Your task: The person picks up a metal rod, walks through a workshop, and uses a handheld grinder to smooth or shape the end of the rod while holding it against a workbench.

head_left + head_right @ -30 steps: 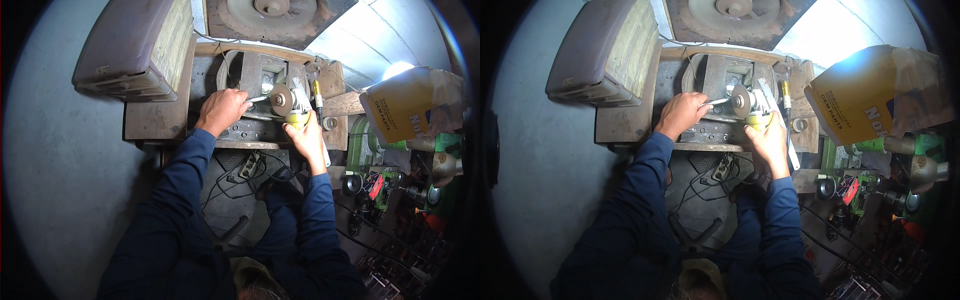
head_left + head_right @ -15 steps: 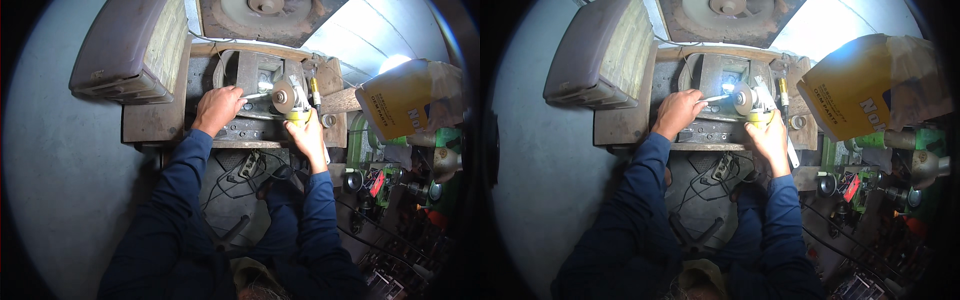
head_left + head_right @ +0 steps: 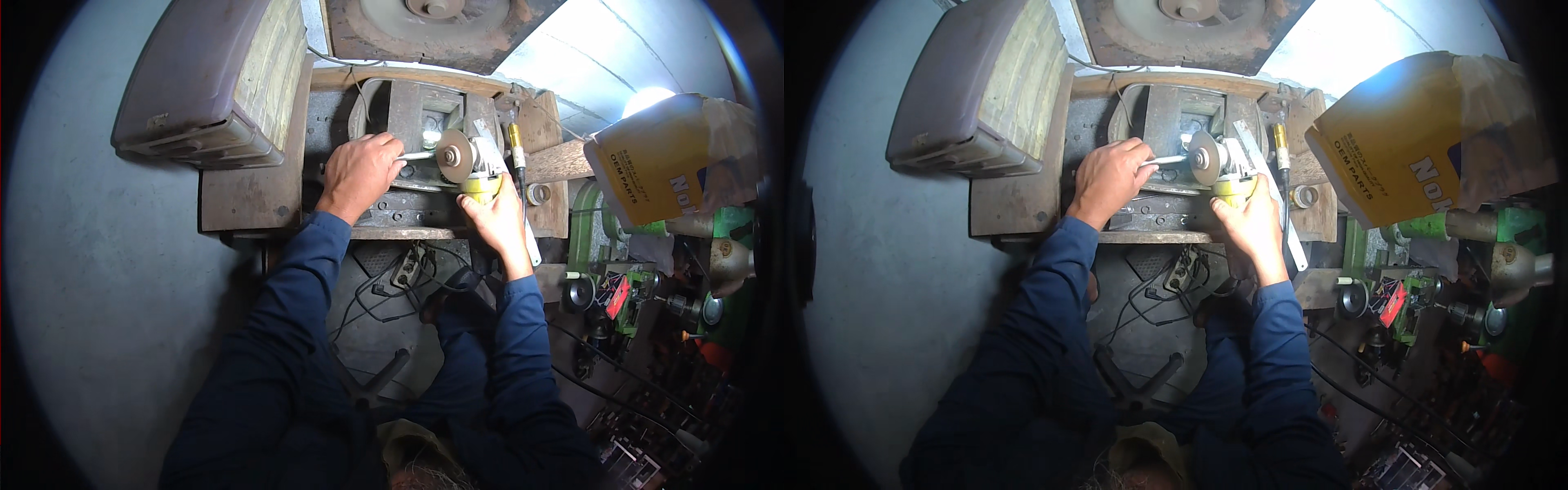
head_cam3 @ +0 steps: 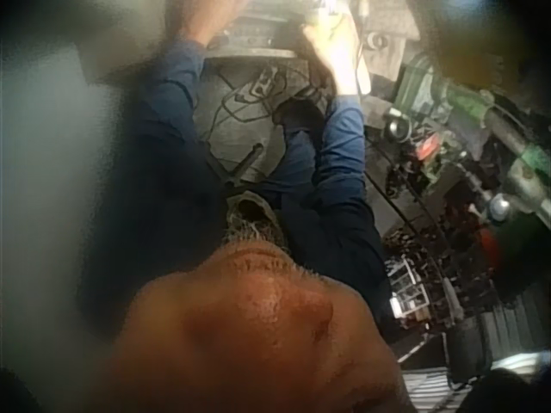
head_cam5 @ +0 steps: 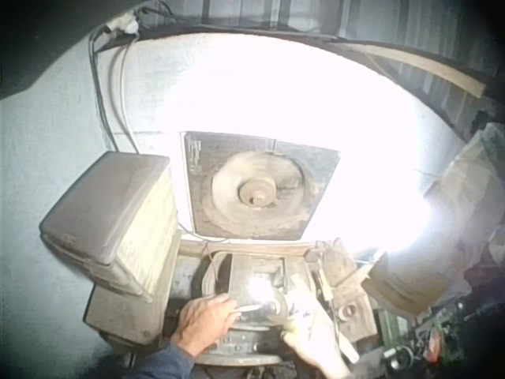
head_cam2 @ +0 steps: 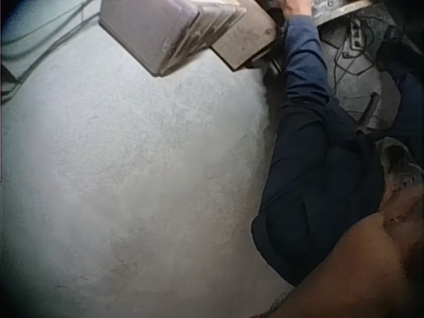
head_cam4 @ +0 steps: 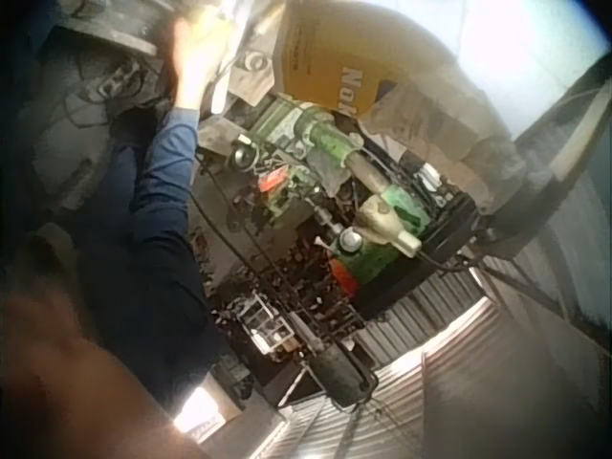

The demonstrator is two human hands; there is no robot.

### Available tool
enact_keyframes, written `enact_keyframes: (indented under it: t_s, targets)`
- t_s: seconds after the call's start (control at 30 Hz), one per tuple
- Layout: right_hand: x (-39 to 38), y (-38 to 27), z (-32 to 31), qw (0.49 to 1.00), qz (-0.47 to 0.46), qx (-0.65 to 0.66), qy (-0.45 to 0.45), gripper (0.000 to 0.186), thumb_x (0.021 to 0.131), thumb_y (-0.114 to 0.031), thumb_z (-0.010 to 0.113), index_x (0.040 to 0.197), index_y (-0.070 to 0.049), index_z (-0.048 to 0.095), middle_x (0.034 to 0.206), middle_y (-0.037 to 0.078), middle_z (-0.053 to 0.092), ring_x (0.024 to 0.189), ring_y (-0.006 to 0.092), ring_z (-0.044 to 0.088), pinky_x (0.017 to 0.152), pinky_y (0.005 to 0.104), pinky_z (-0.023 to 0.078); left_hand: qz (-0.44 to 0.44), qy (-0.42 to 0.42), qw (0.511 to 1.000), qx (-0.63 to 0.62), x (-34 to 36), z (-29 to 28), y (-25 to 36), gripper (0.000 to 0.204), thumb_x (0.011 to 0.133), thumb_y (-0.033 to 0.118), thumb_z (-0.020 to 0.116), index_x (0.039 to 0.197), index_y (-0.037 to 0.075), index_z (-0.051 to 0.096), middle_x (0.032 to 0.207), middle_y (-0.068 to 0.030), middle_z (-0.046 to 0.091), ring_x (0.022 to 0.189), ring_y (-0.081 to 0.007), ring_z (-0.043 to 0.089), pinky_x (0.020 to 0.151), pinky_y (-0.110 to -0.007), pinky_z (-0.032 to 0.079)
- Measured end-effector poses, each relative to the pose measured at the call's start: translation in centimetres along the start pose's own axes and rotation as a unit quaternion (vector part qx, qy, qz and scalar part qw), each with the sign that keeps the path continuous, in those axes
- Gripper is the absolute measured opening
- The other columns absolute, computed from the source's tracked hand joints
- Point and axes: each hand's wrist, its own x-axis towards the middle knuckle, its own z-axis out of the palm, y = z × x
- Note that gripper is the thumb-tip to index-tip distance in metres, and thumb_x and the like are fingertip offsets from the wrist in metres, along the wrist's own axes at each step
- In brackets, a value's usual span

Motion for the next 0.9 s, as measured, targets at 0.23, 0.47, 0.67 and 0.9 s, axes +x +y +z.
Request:
enact_keyframes:
  t_s: [0.23,0.47,0.67,0.9]
  targets:
    - [0.13,0.2,0.28,1.0,0.019,-0.015,-0.019,0.061,0.079,-0.028,0.082,0.121,0.003,0.051,0.108,0.026,0.073,0.104,0.0401,0.072,0.091,0.0448,0.055,0.003,0.002,1.0,-0.006,-0.17,0.39,0.27,0.014,0.087,0.019,0.076,0.09,0.007,0.069,0.088,-0.0076,0.068,0.083,-0.0309,0.069,0.072,-0.043,0.055]
    - [0.04,-0.19,0.31,1.0,0.004,-0.02,-0.008,0.06,0.079,-0.027,0.083,0.121,0.003,0.051,0.108,0.027,0.072,0.105,0.041,0.071,0.091,0.0453,0.055,-0.006,0.001,1.0,-0.016,-0.2,0.37,0.25,0.015,0.088,0.02,0.075,0.09,0.007,0.069,0.088,-0.0079,0.068,0.082,-0.0318,0.068,0.072,-0.044,0.055]
    - [0.03,-0.53,0.17,0.999,0.023,-0.035,-0.015,0.061,0.079,-0.028,0.083,0.12,0.003,0.051,0.107,0.027,0.072,0.104,0.0411,0.071,0.091,0.0453,0.055,-0.003,0.003,1.0,-0.018,-0.16,0.42,0.21,0.014,0.087,0.019,0.076,0.09,0.006,0.069,0.088,-0.008,0.068,0.081,-0.0321,0.068,0.072,-0.044,0.055]
    - [0.07,-0.31,0.28,0.999,0.017,-0.029,-0.016,0.06,0.079,-0.028,0.082,0.12,0.003,0.051,0.107,0.027,0.073,0.102,0.0407,0.072,0.089,0.045,0.056,-0.006,0.003,1.0,-0.024,-0.16,0.18,0.32,0.015,0.086,0.018,0.077,0.089,0.006,0.069,0.089,-0.0082,0.069,0.081,-0.0324,0.069,0.071,-0.044,0.056]
